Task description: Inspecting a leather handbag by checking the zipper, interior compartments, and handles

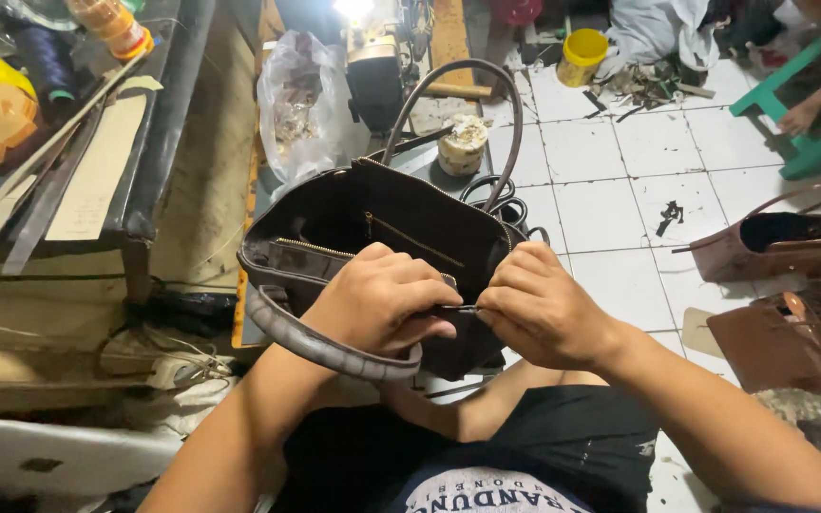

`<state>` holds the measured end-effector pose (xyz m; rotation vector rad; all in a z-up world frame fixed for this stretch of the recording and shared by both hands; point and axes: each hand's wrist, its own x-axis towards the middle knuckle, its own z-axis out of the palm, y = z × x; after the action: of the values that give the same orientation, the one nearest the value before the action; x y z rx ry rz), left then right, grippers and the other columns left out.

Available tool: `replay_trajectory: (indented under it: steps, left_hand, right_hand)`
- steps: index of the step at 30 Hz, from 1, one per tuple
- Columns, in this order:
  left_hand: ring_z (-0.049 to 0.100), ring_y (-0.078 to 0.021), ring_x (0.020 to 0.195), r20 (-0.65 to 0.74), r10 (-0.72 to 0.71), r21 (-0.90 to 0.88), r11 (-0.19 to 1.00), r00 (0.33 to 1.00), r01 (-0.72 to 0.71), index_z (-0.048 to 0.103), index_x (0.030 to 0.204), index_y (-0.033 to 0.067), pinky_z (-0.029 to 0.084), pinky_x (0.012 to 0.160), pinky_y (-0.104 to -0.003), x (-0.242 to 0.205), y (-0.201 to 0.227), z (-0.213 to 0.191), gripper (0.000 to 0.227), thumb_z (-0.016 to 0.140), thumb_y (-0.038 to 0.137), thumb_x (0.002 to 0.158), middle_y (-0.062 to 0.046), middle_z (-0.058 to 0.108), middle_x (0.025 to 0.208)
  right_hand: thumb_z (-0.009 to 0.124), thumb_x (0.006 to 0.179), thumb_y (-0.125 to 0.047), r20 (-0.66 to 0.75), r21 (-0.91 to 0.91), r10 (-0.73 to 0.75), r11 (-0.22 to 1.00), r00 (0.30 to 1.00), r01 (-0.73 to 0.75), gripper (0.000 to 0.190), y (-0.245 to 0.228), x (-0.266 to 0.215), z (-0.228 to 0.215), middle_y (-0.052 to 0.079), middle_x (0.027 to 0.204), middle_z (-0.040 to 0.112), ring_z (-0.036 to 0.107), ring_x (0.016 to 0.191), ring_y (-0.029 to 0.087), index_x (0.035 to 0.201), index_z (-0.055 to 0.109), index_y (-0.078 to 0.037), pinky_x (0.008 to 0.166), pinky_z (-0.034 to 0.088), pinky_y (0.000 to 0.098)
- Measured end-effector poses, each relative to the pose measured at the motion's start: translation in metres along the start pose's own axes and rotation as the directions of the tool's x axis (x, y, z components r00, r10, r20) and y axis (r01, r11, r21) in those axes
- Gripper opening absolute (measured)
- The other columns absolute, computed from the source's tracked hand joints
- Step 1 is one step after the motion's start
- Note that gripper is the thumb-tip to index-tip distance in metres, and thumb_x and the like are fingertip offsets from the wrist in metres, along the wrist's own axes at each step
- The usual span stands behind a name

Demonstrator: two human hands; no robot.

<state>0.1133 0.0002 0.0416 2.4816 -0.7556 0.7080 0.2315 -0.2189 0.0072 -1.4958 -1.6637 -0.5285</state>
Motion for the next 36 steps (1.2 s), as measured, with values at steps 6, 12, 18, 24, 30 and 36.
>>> replay_trajectory:
  steps: [6, 12, 18, 24, 30, 36]
  left_hand:
    - [0.06, -0.0212, 0.073, 0.009, 0.094, 0.088, 0.992, 0.996, -0.094, 0.069, 0.089, 0.0166, 0.046, 0.069, -0.034, 0.014, 0.001, 0.005, 0.022, 0.066, 0.037, 0.099, 0.001, 0.062, 0.086]
    - [0.063, -0.0219, 0.078, 0.036, 0.08, 0.073, 0.994, 0.996, -0.082, 0.069, 0.091, 0.0152, 0.047, 0.069, -0.034, 0.006, -0.005, 0.013, 0.029, 0.067, 0.044, 0.097, -0.001, 0.064, 0.087]
    - [0.066, -0.0255, 0.081, 0.054, 0.021, -0.053, 0.998, 0.998, -0.018, 0.07, 0.099, 0.0145, 0.05, 0.073, -0.037, 0.007, -0.003, 0.0, 0.024, 0.069, 0.038, 0.097, -0.003, 0.067, 0.093]
    - [0.061, -0.0209, 0.075, 0.061, 0.06, 0.057, 0.996, 0.996, -0.063, 0.07, 0.095, 0.0183, 0.049, 0.071, -0.033, -0.001, -0.01, 0.001, 0.025, 0.062, 0.041, 0.101, 0.001, 0.06, 0.086]
    - [0.063, -0.0233, 0.07, 0.091, 0.076, 0.001, 0.997, 0.993, -0.077, 0.07, 0.088, 0.014, 0.049, 0.068, -0.035, 0.003, -0.011, 0.007, 0.029, 0.069, 0.042, 0.095, -0.003, 0.062, 0.08]
    - [0.065, -0.023, 0.075, 0.133, 0.046, -0.013, 0.999, 0.99, -0.045, 0.068, 0.092, 0.0143, 0.049, 0.067, -0.034, 0.009, -0.01, 0.014, 0.019, 0.07, 0.033, 0.096, -0.002, 0.063, 0.084]
  right_hand:
    - [0.069, 0.093, -0.011, -0.01, -0.02, 0.015, 1.0, 1.0, -0.015, 0.009, 0.003, -0.006, 0.003, 0.005, 0.077, 0.058, 0.062, 0.072, 0.027, 0.085, 0.069, -0.008, 0.079, 0.05, 0.042]
    - [0.07, 0.091, -0.009, -0.025, -0.009, 0.015, 1.0, 1.0, -0.015, 0.008, 0.0, -0.003, 0.004, 0.006, 0.076, 0.059, 0.062, 0.072, 0.028, 0.083, 0.068, -0.007, 0.079, 0.05, 0.0425]
    - [0.07, 0.09, -0.007, -0.048, 0.011, 0.0, 1.0, 0.999, 0.001, 0.006, -0.002, 0.001, 0.0, 0.006, 0.076, 0.059, 0.063, 0.072, 0.027, 0.084, 0.069, -0.007, 0.078, 0.05, 0.0425]
    - [0.069, 0.091, -0.008, -0.049, 0.004, 0.001, 1.0, 0.999, -0.001, 0.007, 0.0, 0.001, 0.001, 0.006, 0.076, 0.059, 0.062, 0.071, 0.028, 0.085, 0.069, -0.006, 0.078, 0.051, 0.0433]
    - [0.069, 0.091, -0.009, -0.029, 0.02, 0.022, 1.0, 0.999, -0.022, 0.008, -0.003, 0.002, 0.003, 0.006, 0.076, 0.059, 0.062, 0.07, 0.028, 0.084, 0.069, -0.006, 0.078, 0.051, 0.0439]
    - [0.066, 0.093, -0.01, -0.01, -0.013, 0.003, 1.0, 1.0, -0.003, 0.012, 0.0, 0.0, 0.002, 0.007, 0.075, 0.058, 0.062, 0.07, 0.027, 0.082, 0.068, -0.006, 0.077, 0.052, 0.0435]
